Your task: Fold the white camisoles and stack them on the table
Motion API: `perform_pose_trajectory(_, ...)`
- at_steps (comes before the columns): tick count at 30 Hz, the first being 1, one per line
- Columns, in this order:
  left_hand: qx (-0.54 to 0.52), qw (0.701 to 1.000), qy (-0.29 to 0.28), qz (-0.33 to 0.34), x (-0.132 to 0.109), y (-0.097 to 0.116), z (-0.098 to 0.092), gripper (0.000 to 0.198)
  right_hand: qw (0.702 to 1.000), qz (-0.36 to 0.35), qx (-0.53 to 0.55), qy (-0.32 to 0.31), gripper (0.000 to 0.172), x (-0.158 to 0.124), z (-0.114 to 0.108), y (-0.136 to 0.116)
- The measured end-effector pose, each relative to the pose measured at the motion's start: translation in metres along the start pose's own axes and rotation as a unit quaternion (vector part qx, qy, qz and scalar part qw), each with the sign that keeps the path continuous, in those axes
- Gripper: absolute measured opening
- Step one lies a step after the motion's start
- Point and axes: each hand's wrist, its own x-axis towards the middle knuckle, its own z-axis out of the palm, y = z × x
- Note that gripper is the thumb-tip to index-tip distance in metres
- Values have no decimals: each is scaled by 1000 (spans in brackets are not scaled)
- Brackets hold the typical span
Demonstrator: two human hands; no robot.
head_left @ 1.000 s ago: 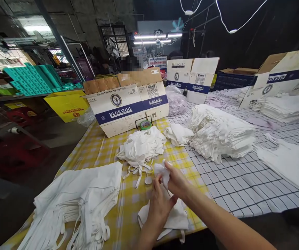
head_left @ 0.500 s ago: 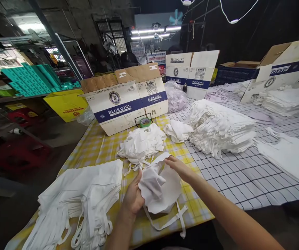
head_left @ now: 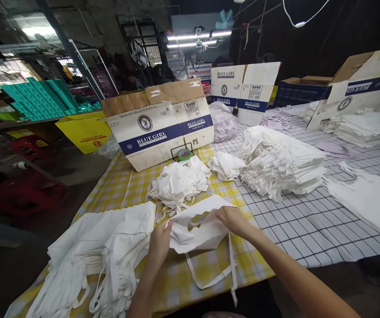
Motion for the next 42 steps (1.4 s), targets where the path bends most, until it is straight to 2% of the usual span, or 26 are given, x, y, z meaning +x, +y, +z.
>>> perform_pose_trajectory(2, 110, 992, 48, 25, 6, -4, -7, 34, 1000, -14, -16, 4, 33, 1, -8, 6)
perform_pose_trajectory(4, 146, 987, 53, 30, 8, -6, -10, 34, 999, -32, 7, -2, 29, 0, -14, 7)
perform_pose_trajectory(6, 148, 988, 40, 29, 8, -4, -7, 35, 996, -64, 50, -37, 26, -4, -12, 2)
perform_pose_trajectory(9, 148, 988, 21, 34, 5, 4, 3, 40, 979, -147, 112, -91, 30, -15, 5, -18)
perform_pose_trajectory(13, 132, 990, 8, 50, 0, 16, 13, 43, 947, -251, 158, -120, 40, -25, 34, -48)
perform_pose_trajectory(18, 64, 995, -76, -23, -10, 26, 9, 54, 938, -289, 150, -122, 27, -19, 54, -66)
perform_pose_trajectory(22, 67, 993, -87, -32, -14, 21, 3, 56, 946, -293, 86, -112, 6, -19, 53, -69)
perform_pose_trajectory(24, 85, 993, -74, -16, -14, 18, 2, 53, 941, -311, 72, -115, 10, -24, 42, -70)
perform_pose_trajectory(26, 88, 993, -52, 53, -16, 22, 1, 49, 932, -326, 81, -135, 17, -31, 23, -72)
perform_pose_trajectory(28, 56, 986, -74, 137, -22, 34, 1, 44, 923, -329, 100, -173, 20, -40, -2, -74)
perform_pose_trajectory(30, 2, 970, -170, 175, -30, 52, 2, 34, 914, -320, 119, -220, 23, -48, -30, -78)
perform_pose_trajectory(32, -48, 939, -296, 171, -39, 71, 3, 26, 908, -308, 136, -251, 25, -55, -57, -82)
perform_pose_trajectory(34, -89, 899, -397, 164, -46, 86, 7, 39, 905, -298, 158, -260, 27, -60, -81, -85)
perform_pose_trajectory(35, -108, 883, -427, 161, -48, 92, 10, 47, 904, -293, 173, -259, 27, -62, -92, -85)
perform_pose_trajectory(39, -189, 850, -463, 162, -51, 107, 16, 60, 890, -286, 263, -238, 31, -67, -126, -77)
perform_pose_trajectory(42, -180, 827, -489, 211, -49, 115, 9, 54, 872, -305, 350, -155, 34, -74, -152, -69)
